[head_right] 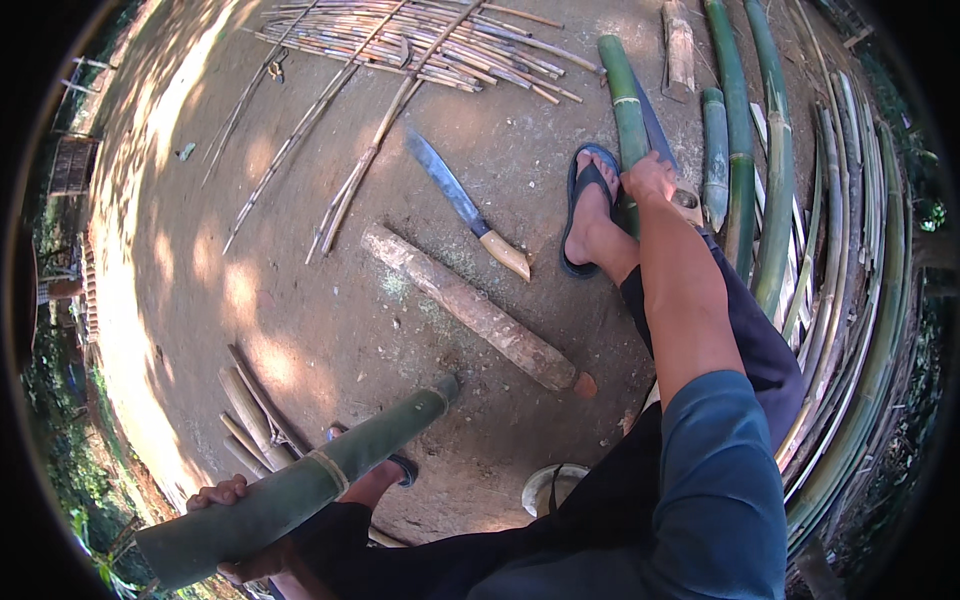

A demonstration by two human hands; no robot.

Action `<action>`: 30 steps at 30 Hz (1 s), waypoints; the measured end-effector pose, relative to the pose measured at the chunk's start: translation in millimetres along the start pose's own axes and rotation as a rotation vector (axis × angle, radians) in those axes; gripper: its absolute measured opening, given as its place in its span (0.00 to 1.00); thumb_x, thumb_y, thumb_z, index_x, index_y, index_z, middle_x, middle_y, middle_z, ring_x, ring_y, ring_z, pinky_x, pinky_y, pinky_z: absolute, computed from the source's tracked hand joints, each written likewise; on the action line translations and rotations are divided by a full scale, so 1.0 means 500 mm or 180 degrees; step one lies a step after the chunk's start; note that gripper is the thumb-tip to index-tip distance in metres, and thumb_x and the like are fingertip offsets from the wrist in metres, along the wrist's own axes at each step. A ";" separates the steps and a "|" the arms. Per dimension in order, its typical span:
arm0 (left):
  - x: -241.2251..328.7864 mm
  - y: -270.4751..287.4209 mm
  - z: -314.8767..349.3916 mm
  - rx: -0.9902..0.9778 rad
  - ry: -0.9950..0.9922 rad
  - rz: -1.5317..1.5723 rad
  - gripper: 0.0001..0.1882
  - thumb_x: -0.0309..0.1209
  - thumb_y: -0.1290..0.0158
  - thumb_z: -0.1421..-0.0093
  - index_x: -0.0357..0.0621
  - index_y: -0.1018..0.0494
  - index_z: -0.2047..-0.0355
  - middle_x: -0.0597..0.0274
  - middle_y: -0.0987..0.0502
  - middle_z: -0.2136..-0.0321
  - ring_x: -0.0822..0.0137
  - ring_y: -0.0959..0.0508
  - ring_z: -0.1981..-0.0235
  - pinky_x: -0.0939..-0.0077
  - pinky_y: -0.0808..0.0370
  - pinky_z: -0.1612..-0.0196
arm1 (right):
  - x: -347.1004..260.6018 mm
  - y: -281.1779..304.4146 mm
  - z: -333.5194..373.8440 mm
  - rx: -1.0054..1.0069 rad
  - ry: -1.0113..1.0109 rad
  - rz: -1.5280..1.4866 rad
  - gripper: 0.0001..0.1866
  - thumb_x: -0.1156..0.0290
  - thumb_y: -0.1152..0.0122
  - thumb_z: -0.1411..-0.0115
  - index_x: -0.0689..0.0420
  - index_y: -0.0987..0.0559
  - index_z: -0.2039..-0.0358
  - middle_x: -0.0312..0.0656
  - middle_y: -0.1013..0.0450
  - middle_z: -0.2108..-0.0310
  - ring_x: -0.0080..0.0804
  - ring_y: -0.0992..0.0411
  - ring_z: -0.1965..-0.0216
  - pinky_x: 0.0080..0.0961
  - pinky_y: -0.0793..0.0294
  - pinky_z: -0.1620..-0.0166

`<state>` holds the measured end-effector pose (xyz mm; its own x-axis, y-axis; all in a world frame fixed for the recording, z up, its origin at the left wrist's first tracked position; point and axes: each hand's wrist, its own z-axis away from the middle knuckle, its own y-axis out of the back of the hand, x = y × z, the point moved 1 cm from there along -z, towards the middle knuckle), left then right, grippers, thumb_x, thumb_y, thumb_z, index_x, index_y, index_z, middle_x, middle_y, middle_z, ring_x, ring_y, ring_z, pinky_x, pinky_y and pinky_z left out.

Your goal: The person sits on the ground and uses a machete to cut a long green bamboo stalk into shorter segments. They repeatedly strike the bamboo against a wooden log to split the stalk and then inspect the hollow ends of the cut pieces.

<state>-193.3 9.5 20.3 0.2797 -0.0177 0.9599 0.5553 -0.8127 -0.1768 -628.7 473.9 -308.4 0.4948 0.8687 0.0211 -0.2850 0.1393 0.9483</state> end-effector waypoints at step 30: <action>0.054 -0.012 0.023 0.0582 -0.0461 -0.0097 0.40 0.55 0.34 0.52 0.35 0.35 0.53 0.49 0.25 0.69 0.56 0.21 0.67 0.63 0.21 0.63 | -0.059 0.597 0.414 0.1047 0.2686 -0.3043 0.32 0.44 0.32 0.44 0.63 0.21 0.55 0.53 0.21 0.63 0.43 0.22 0.59 0.39 0.26 0.51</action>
<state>-179.8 20.6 44.6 0.3629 0.0998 0.9265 0.6942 -0.6922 -0.1974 -558.4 391.6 39.7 -0.3071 0.5371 -0.7856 0.1603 0.8429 0.5136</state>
